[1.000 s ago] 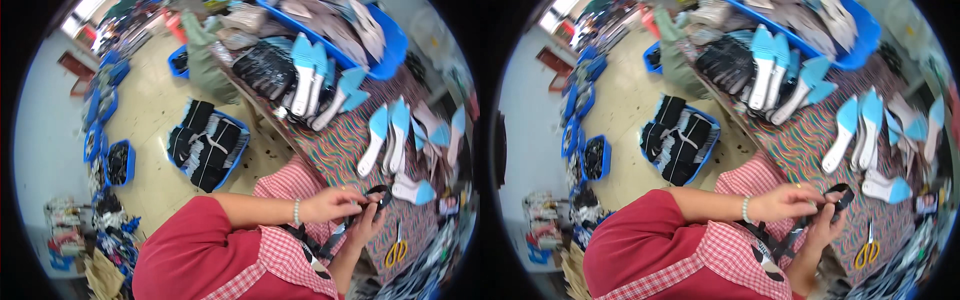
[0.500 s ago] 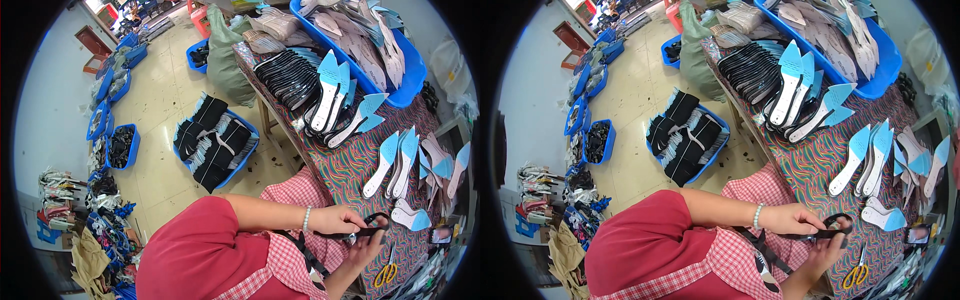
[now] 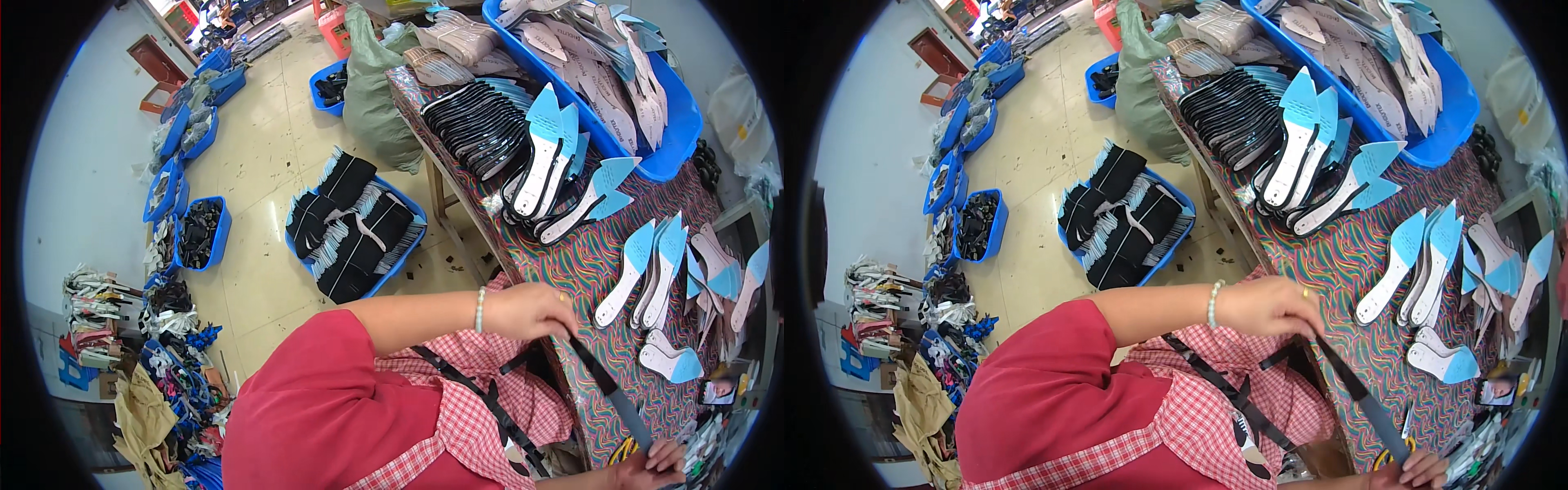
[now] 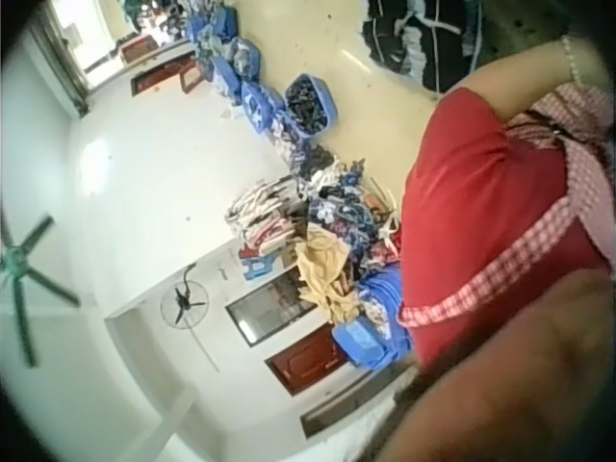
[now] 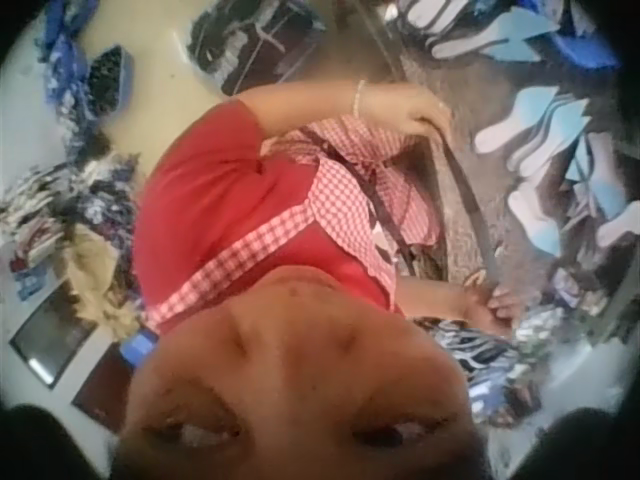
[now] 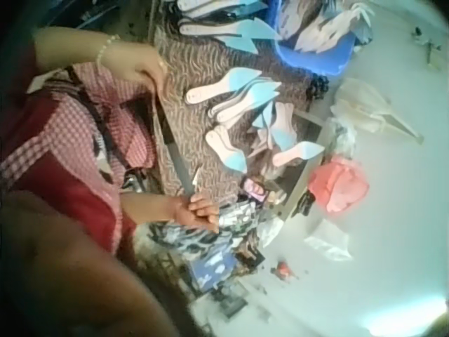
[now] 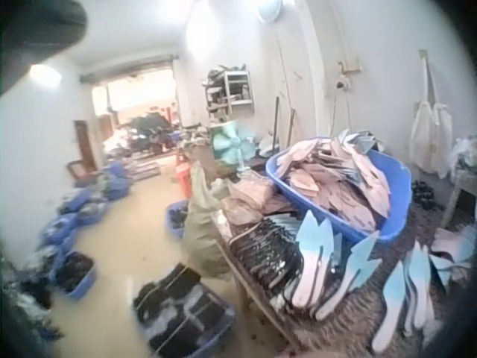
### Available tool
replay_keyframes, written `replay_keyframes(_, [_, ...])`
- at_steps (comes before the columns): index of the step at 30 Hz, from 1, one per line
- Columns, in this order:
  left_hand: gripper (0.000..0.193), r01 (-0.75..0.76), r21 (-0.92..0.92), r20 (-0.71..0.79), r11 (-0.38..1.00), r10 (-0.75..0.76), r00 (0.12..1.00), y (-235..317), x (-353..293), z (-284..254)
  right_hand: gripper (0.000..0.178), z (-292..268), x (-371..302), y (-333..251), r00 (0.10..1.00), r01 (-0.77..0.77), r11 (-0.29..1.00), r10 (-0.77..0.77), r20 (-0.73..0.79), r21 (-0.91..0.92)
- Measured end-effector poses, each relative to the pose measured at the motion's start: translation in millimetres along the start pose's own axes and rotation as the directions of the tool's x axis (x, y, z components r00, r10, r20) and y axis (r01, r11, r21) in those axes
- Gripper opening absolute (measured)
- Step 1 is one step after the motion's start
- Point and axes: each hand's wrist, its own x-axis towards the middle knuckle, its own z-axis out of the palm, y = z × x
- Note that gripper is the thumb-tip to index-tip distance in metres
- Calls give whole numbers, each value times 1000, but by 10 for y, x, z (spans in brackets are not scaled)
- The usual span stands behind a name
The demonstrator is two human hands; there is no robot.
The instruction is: The person assembles slipper soles by attaching black elastic straps to the sides of light blue and white insoles. They pick up a sole, wrap the strap around the edges, and secure it in place, repeating this process for multiple units on a cluttered workbench.
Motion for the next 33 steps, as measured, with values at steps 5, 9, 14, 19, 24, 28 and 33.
replay_keyframes(5, [14,-90,251,-118,964,123,985,-10,33,47,44,616,172,24,805,-274,936,98,585,220])
replay_keyframes(9, [24,-280,201,-169,939,315,934,111,153,2,61,672,-53,383,911,-383,882,311,271,274])
replay_keyframes(14, [26,-337,171,-174,926,365,915,232,154,288,24,929,-215,1115,713,-690,560,636,-296,-460])
replay_keyframes(19, [53,16,-90,-497,996,-59,866,200,10,511,10,902,-284,1300,825,-560,628,362,-433,-541])
replay_keyframes(24, [36,311,-567,24,763,-362,932,141,-149,759,12,909,-284,1352,917,-397,520,250,-310,-756])
replay_keyframes(28, [16,328,-462,47,824,-346,937,123,-69,673,10,972,-260,1368,844,-522,620,276,-459,-586])
replay_keyframes(33, [26,323,-391,81,862,-317,945,174,-52,596,13,661,-291,1327,791,-584,736,421,-444,-343])
